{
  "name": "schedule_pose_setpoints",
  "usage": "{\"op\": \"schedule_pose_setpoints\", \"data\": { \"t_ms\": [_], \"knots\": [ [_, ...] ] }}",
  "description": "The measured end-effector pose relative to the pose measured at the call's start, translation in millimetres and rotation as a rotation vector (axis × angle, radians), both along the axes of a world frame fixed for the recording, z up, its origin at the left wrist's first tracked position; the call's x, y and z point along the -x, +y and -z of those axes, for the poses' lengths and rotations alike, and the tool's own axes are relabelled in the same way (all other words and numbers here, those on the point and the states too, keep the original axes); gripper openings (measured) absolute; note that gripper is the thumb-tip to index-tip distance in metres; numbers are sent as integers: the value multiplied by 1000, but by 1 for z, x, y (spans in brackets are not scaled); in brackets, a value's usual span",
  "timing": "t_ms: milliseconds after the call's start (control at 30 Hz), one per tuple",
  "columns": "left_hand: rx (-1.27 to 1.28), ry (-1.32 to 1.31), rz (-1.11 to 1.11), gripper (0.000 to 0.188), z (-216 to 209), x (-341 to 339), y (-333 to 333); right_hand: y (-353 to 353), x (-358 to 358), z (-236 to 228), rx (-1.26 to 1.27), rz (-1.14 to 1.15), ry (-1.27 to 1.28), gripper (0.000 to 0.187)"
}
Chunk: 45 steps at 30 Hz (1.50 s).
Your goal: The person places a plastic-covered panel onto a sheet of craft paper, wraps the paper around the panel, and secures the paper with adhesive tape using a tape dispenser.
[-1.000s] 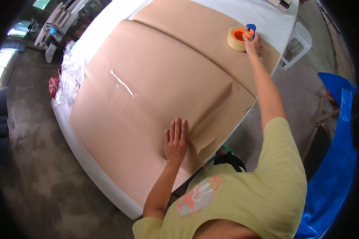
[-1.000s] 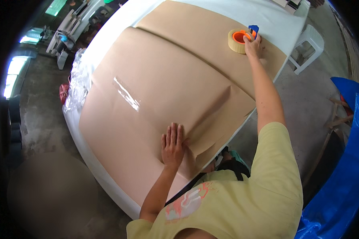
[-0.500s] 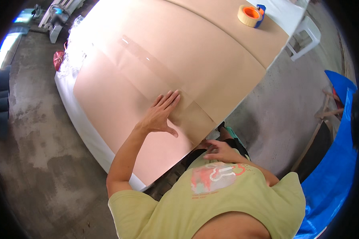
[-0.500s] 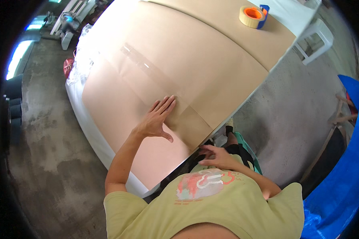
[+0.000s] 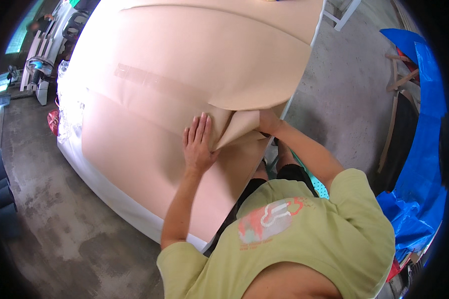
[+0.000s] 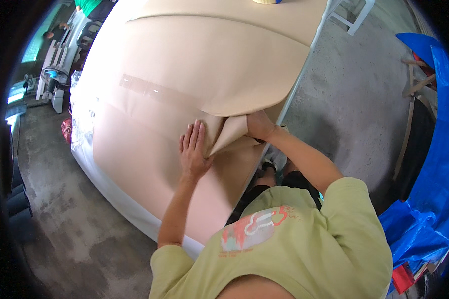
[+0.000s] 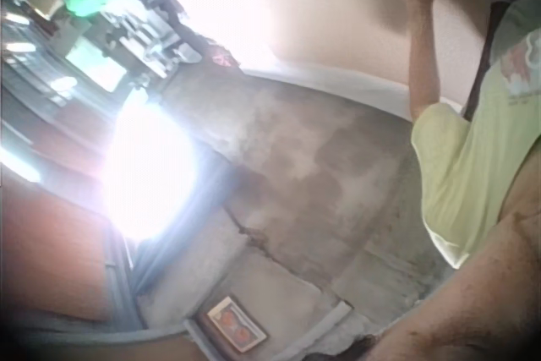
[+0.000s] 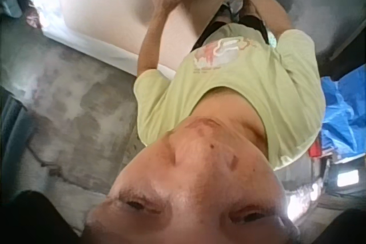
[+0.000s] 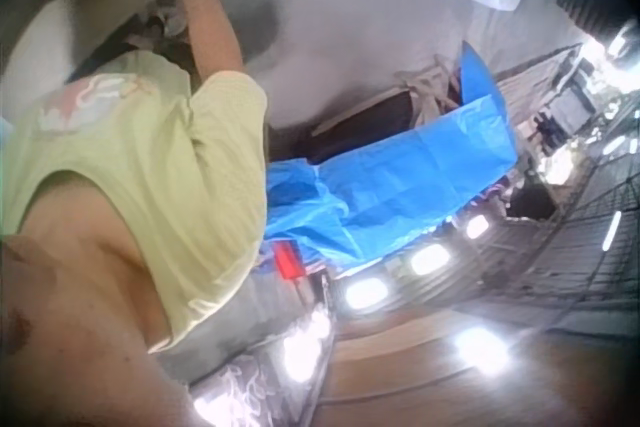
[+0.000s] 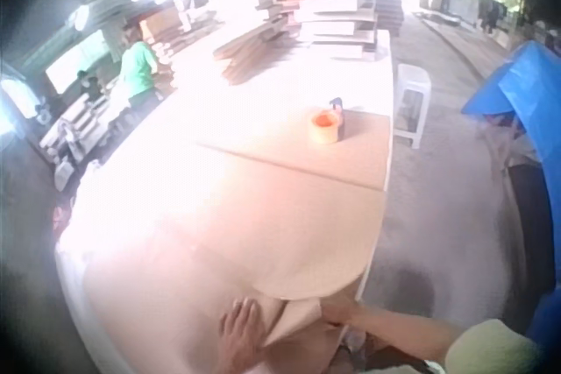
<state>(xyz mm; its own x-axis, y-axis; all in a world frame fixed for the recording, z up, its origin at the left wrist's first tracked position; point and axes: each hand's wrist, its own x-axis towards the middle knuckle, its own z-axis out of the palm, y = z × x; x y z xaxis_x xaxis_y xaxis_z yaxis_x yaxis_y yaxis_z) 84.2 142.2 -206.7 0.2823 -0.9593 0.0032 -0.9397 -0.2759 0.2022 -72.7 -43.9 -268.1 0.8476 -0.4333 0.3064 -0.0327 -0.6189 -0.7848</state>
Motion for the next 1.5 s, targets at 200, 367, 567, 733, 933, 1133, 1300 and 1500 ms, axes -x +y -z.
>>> {"op": "schedule_pose_setpoints", "data": {
  "t_ms": [200,367,567,733,933,1133,1300,1500],
  "knots": [
    [246,-128,-107,62,25,27,10,-8,66,-10,44,136,108,37],
    [355,-70,-218,63,33,38,2,-107,164,-34,68,1111,167,16],
    [480,186,-590,88,26,53,-5,-282,73,-79,53,424,214,45],
    [477,240,-748,92,14,53,-17,-333,-19,-72,294,-357,480,94],
    [530,224,-766,89,21,61,-14,-283,-76,-46,480,-572,82,84],
    [431,191,-1026,91,27,82,-26,-255,-39,-35,475,-66,342,71],
    [83,-205,-1520,82,82,139,-59,-216,0,-14,649,-8,488,72],
    [386,399,-1207,63,84,210,-154,-132,62,-42,599,-864,708,65]
  ]
}}
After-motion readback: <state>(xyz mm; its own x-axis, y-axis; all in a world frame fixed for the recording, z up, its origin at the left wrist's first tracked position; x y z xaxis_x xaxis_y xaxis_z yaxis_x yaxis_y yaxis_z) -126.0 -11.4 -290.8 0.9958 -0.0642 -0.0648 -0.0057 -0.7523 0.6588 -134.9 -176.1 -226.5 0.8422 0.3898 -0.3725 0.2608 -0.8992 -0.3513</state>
